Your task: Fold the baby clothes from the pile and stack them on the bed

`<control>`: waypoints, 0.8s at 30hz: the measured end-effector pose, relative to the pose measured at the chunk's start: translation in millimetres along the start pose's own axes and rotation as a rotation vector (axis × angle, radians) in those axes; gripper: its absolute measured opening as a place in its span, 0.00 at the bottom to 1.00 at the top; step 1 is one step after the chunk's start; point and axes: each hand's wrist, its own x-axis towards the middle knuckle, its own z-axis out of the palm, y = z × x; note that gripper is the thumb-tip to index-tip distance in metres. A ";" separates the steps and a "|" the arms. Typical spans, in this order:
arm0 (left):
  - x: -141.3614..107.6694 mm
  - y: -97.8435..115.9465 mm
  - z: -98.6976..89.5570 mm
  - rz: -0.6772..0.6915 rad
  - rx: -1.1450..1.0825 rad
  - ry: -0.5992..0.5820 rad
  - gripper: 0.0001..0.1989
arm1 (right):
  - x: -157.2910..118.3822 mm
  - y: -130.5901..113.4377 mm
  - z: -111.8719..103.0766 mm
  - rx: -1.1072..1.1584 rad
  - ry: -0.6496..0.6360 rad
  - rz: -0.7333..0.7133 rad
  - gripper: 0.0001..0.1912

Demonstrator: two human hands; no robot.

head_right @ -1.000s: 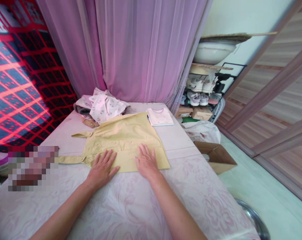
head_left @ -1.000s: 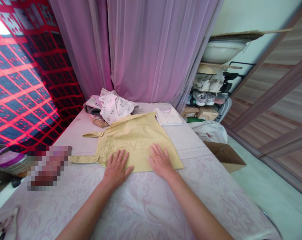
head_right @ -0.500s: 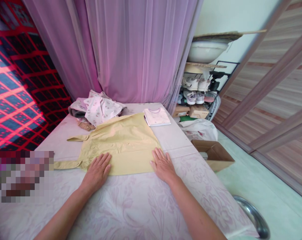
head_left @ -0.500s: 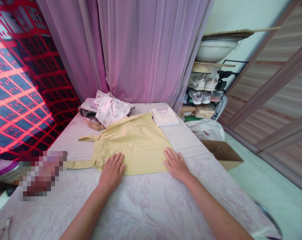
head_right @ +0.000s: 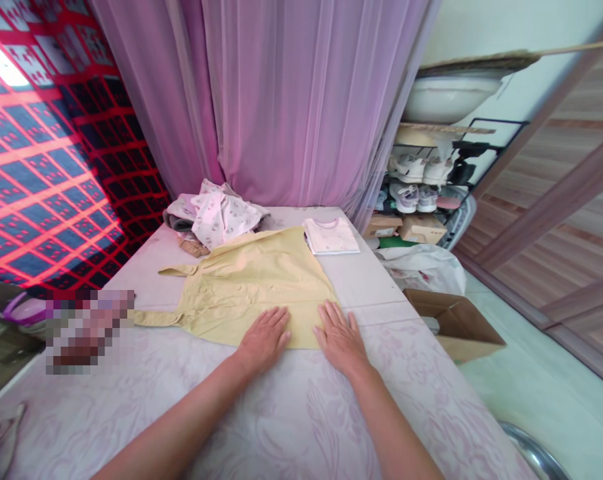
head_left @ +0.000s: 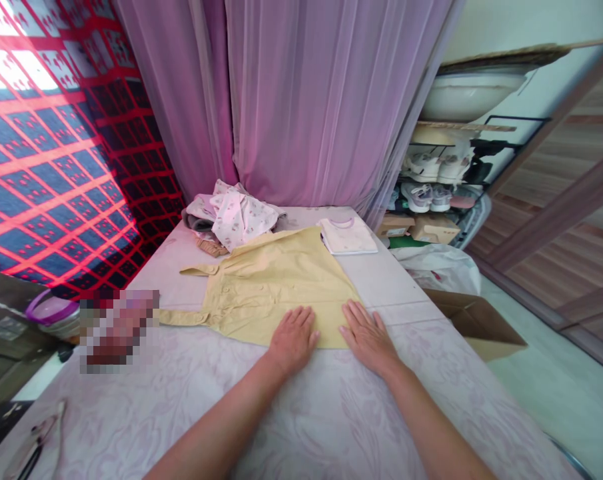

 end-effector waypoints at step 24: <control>-34.7 -124.8 -85.0 -0.410 0.059 -0.128 0.06 | -0.9 0.7 3.8 -0.026 0.021 0.008 0.29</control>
